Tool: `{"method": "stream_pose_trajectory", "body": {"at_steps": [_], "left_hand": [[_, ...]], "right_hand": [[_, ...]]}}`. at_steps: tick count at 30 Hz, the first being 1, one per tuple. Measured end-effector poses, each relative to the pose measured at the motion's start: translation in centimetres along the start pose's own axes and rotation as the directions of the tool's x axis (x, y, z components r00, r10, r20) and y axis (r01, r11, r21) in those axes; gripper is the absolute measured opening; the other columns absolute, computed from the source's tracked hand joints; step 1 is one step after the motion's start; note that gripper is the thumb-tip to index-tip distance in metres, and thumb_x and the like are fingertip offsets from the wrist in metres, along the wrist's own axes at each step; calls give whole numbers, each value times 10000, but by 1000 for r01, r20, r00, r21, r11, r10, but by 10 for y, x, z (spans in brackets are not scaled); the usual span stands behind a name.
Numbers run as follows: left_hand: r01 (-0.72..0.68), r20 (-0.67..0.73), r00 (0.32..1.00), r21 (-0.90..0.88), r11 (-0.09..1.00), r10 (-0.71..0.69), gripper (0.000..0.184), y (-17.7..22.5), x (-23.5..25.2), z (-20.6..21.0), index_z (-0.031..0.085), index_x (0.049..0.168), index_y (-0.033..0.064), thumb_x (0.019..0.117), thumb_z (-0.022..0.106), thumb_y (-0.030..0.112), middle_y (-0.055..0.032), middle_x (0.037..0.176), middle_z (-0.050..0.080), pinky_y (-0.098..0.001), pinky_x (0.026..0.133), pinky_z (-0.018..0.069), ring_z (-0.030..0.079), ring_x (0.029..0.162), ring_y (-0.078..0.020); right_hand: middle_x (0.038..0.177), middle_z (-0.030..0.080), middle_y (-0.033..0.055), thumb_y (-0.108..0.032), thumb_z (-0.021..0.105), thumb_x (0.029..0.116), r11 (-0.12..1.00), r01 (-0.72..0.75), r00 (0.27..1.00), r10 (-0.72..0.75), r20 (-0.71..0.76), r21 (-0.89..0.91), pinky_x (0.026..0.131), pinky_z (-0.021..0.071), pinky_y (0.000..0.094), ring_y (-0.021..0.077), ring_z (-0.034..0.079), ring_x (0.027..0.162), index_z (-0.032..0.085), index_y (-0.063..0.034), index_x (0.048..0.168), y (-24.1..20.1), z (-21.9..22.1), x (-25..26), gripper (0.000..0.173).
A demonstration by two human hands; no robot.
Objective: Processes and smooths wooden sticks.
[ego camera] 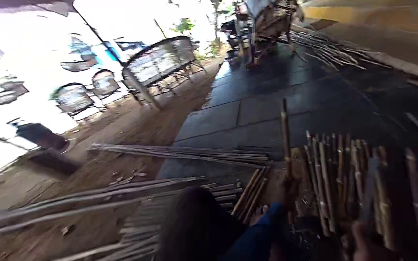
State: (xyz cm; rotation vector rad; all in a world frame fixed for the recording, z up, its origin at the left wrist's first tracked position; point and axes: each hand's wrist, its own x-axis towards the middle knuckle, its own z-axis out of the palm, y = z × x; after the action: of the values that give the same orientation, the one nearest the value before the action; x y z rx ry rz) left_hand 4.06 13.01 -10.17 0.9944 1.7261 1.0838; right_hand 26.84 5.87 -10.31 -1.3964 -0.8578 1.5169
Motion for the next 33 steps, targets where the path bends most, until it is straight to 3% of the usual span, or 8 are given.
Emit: {"method": "stream_pose_trajectory", "body": {"at_steps": [4, 8, 10, 13, 17, 22, 25, 33], "left_hand": [[77, 87, 994, -59, 995, -71, 419, -50, -36, 33, 645, 1108, -3, 1018, 627, 406, -88, 677, 636, -381, 527, 566, 616, 523, -193], [382, 67, 910, 246, 891, -409, 400, -54, -95, 64, 655, 1133, -11, 1069, 544, 368, -135, 871, 633, -441, 824, 512, 613, 797, -249], [237, 46, 968, 139, 961, -245, 411, -75, -78, 92, 689, 1027, 2, 1034, 589, 401, -101, 734, 641, -437, 670, 555, 630, 646, -219], [326, 218, 920, 31, 945, -325, 499, -65, -38, 122, 675, 1131, -16, 1044, 560, 462, -140, 815, 687, -451, 677, 582, 672, 686, -244], [272, 490, 799, 221, 936, -348, 561, -80, -39, 117, 681, 1234, 7, 998, 607, 511, -189, 1091, 734, -534, 881, 596, 735, 964, -303], [183, 23, 969, 600, 779, -245, 507, -87, -1, 13, 688, 1293, 131, 993, 598, 529, -129, 1146, 747, -594, 985, 534, 709, 1088, -318], [370, -235, 924, 745, 555, -301, 576, -108, 25, -55, 537, 1468, 101, 1021, 560, 465, -193, 1412, 597, -615, 1035, 495, 607, 1267, -390], [410, -279, 855, 880, 239, -437, 491, -155, 38, -84, 693, 1265, 115, 957, 599, 485, -137, 1296, 692, -580, 958, 542, 664, 1205, -324]], "right_hand": [[571, 500, 26, -488, 388, 1096, 1000, -22, 995, 22, -100, -2, 328, 400, 329, 149, 410, 369, 680, -45, 1179, -2, 13, 4, 538], [604, 496, 39, -482, 376, 1101, 995, -38, 992, 48, -117, 92, 339, 403, 328, 157, 403, 380, 671, -45, 1197, 0, 8, 6, 536], [604, 503, 45, -473, 384, 1103, 994, -49, 988, 63, -139, 101, 337, 410, 327, 156, 409, 378, 675, -37, 1199, 4, 6, 1, 533], [599, 508, 41, -455, 391, 1107, 992, -74, 983, 89, -159, 97, 333, 393, 313, 145, 400, 376, 681, -33, 1183, 7, 3, -1, 518], [576, 499, 30, -454, 389, 1107, 994, -62, 985, 75, -155, 85, 349, 416, 322, 139, 418, 383, 672, -32, 1138, 1, 2, 12, 509], [586, 520, 40, -431, 424, 1107, 991, -95, 982, 109, -157, 90, 322, 419, 305, 135, 426, 368, 673, -36, 1189, -2, 7, 13, 474], [590, 504, 45, -432, 462, 1096, 989, -132, 980, 141, -137, 70, 325, 413, 301, 138, 416, 371, 674, -44, 1185, -1, 10, 12, 451], [594, 501, 39, -444, 492, 1083, 988, -154, 985, 153, -79, -3, 326, 401, 306, 149, 420, 379, 671, -57, 1185, 14, 21, 16, 438]]}}
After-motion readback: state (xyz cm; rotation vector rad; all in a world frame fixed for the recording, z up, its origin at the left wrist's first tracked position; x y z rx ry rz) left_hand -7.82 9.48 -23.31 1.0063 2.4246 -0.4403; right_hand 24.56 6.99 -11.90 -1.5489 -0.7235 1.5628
